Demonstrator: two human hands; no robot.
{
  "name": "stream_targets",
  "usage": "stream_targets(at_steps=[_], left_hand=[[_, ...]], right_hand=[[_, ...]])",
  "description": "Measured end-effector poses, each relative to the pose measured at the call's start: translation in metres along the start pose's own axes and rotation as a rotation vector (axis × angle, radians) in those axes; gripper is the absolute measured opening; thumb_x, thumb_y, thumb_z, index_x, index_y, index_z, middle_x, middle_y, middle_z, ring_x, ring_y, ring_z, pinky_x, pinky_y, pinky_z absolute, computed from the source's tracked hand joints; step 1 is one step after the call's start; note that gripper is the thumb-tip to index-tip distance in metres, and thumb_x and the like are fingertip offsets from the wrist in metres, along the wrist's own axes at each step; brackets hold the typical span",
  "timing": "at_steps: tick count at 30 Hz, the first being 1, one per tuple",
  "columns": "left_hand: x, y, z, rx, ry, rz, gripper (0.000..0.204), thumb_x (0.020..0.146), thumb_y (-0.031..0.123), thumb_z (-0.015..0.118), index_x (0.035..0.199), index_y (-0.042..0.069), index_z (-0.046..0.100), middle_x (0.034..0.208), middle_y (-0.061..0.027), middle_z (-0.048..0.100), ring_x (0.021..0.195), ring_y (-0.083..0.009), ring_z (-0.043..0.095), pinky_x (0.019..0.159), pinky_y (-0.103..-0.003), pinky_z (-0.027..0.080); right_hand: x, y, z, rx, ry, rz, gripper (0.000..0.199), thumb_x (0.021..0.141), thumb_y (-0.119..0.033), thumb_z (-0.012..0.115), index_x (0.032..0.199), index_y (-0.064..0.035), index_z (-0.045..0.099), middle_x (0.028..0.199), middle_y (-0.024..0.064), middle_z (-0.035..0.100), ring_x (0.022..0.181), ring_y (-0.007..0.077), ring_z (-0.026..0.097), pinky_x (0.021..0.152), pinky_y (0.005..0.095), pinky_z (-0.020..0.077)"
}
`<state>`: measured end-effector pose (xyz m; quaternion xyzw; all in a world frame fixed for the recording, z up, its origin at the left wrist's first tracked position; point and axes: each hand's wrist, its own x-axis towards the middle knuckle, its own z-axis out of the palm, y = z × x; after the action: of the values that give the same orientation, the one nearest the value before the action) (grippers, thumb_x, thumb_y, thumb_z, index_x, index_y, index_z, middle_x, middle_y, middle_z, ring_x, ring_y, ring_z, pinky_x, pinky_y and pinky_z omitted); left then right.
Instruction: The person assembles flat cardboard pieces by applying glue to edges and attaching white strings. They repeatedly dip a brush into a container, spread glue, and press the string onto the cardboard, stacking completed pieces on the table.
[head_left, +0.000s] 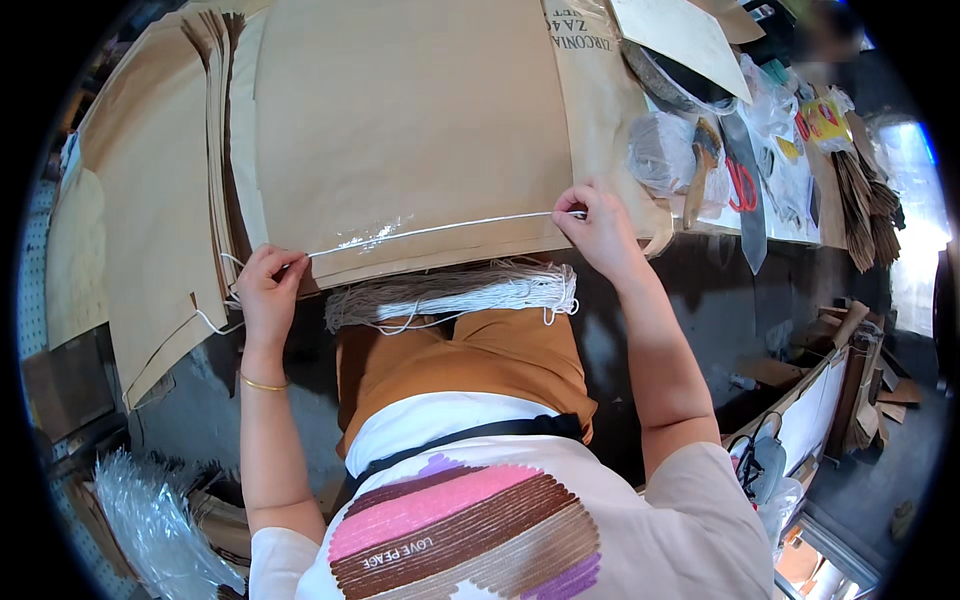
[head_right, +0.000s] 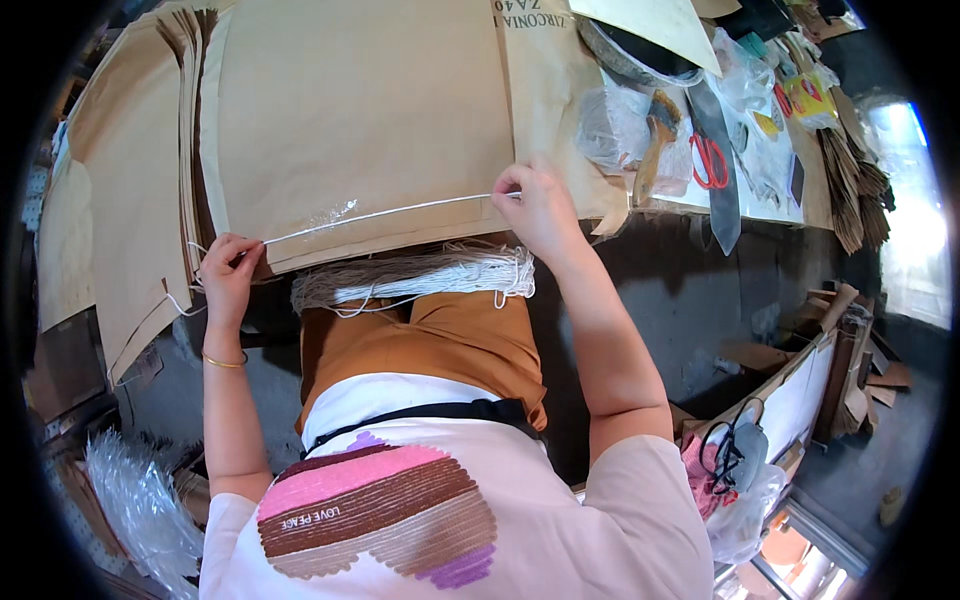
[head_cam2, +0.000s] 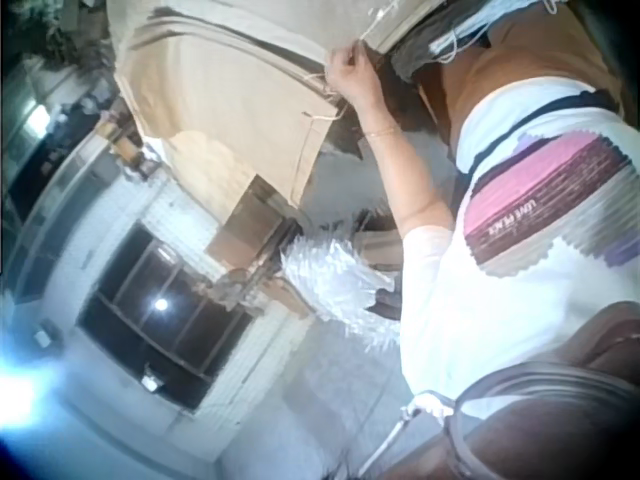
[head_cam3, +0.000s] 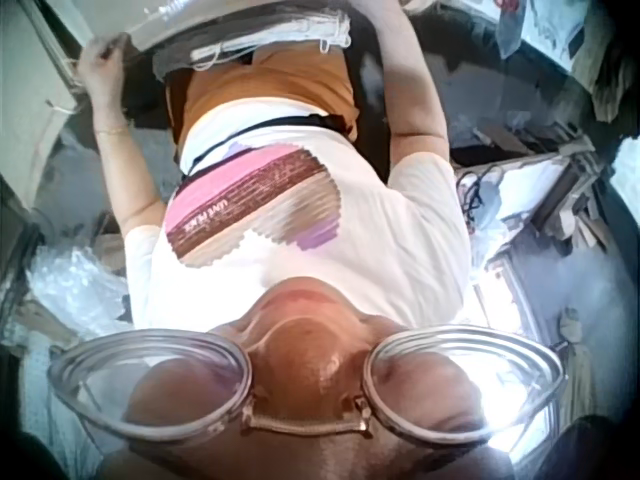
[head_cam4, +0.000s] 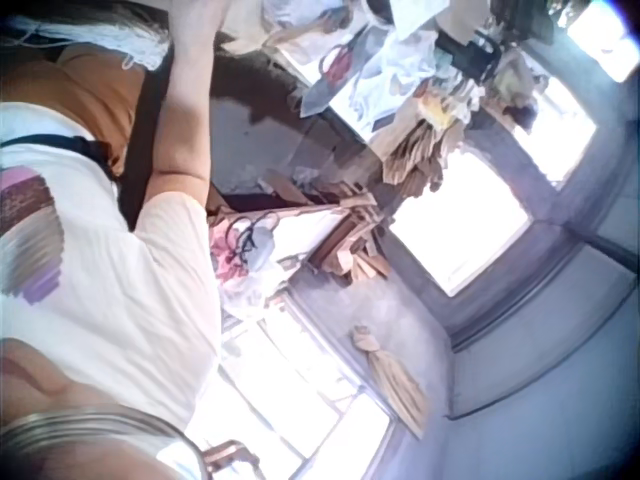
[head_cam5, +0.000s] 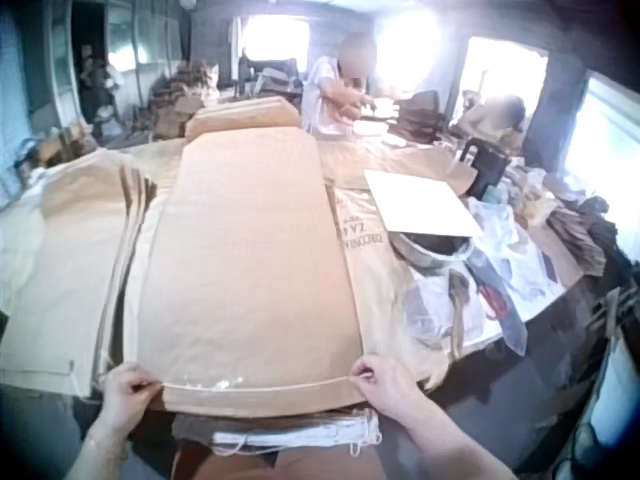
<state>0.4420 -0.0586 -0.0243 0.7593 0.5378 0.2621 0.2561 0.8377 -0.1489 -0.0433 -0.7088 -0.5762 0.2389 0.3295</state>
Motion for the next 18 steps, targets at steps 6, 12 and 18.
stream_targets(at_steps=[6,12,18], left_hand=[[-0.002,0.03,0.007,0.483,0.233,0.337,0.015,0.073,-0.002,0.067,0.087,0.003,0.063,0.092,-0.0098,0.057,0.092,-0.0308,0.053,0.082,-0.04,0.042],[-0.013,0.004,0.013,0.459,0.064,0.436,0.022,0.073,-0.006,0.063,0.093,0.002,0.063,0.1,-0.0126,0.057,0.087,-0.0296,0.057,0.074,-0.037,0.048],[-0.011,0.008,0.011,0.201,-0.102,0.445,0.035,0.076,-0.01,0.057,0.108,0.002,0.064,0.112,-0.015,0.057,0.101,-0.0302,0.055,0.086,-0.037,0.046]], right_hand=[[-0.002,-0.008,-0.016,0.518,-0.207,0.275,0.019,0.071,0.003,0.065,0.075,-0.0059,0.048,0.068,-0.0014,0.044,0.062,0.0087,0.045,0.054,0.0238,0.0373],[-0.004,-0.008,-0.005,0.179,-0.06,0.108,0.028,0.067,0.0,0.07,0.076,-0.0065,0.044,0.068,-0.0014,0.042,0.065,0.0086,0.045,0.052,0.0226,0.0345],[-0.014,-0.016,0.021,0.118,0.342,-0.25,0.02,0.067,0.0,0.072,0.081,-0.0037,0.058,0.087,0.0105,0.061,0.081,0.0234,0.059,0.068,0.0336,0.05]])
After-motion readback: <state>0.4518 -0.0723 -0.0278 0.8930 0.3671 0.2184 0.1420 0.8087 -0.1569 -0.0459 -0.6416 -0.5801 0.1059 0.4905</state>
